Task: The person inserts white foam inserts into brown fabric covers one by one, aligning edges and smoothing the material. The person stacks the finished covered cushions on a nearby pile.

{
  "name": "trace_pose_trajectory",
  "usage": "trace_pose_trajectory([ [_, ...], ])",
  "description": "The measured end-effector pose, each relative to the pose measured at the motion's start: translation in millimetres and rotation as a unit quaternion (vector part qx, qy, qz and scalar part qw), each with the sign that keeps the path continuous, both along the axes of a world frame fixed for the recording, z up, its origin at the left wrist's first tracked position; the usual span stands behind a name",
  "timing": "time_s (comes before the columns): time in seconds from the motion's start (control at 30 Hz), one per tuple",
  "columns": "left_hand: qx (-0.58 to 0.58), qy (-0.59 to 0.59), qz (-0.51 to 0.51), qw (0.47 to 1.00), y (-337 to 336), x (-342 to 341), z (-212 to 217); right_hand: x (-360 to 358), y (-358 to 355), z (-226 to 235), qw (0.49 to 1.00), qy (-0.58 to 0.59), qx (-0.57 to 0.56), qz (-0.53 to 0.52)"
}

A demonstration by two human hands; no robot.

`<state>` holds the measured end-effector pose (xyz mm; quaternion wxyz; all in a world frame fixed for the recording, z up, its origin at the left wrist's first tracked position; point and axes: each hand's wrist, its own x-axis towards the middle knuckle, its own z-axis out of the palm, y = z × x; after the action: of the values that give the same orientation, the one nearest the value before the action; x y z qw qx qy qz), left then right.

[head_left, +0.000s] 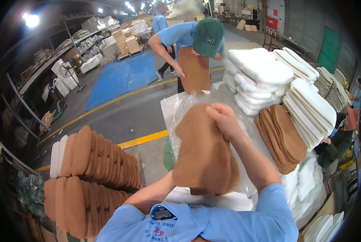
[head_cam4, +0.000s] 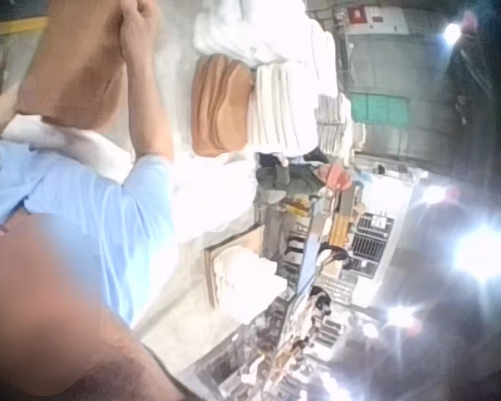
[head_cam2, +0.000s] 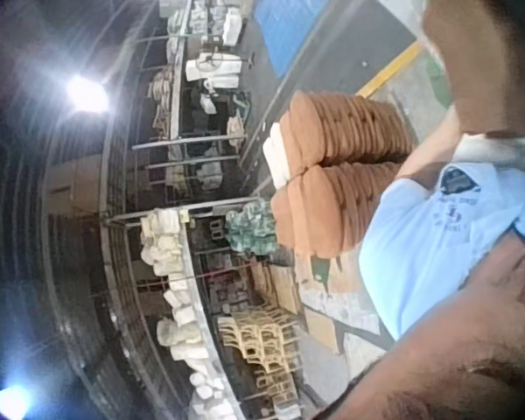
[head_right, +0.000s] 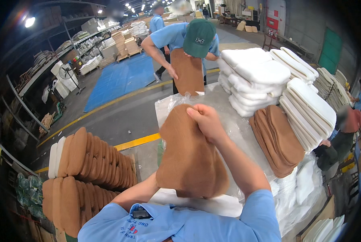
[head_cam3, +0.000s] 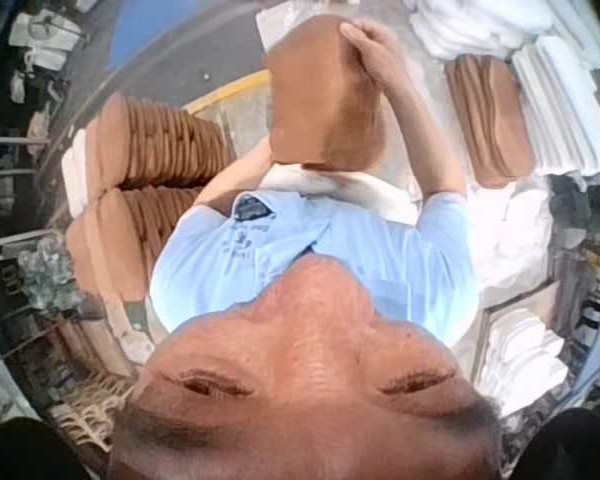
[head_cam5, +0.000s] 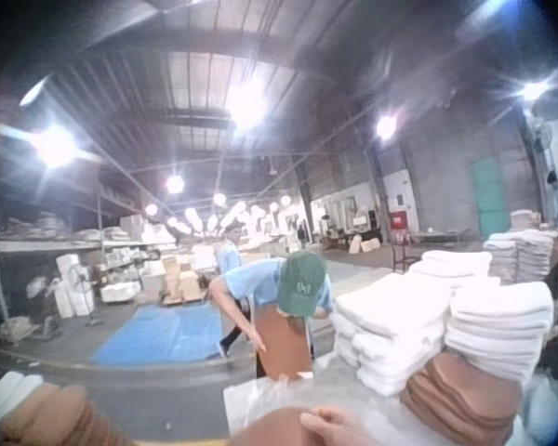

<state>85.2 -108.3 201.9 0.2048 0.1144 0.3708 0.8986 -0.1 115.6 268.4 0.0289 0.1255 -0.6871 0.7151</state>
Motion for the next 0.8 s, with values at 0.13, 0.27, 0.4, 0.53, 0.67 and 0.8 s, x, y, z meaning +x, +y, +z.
trace_pose_trajectory([
  [0.13,0.087,0.006,-0.047,0.995,2,-43,43,-34,29,32,0.988,-0.135,0.051,0.063],
  [0.27,0.063,0.003,-0.04,0.997,4,-51,25,-10,66,11,0.979,-0.169,-0.016,0.114],
  [0.4,-0.017,0.03,-0.02,0.999,15,-33,3,33,80,-43,0.987,-0.106,-0.072,0.098],
  [0.53,0.078,-0.037,-0.078,0.993,27,-43,23,60,78,-65,0.991,-0.071,-0.093,0.059],
  [0.67,0.186,-0.063,-0.218,0.956,26,-59,13,48,67,-60,0.998,0.003,-0.065,0.019],
  [0.8,0.176,-0.066,-0.25,0.95,23,-59,-1,32,44,-43,0.995,0.039,-0.094,0.016],
])
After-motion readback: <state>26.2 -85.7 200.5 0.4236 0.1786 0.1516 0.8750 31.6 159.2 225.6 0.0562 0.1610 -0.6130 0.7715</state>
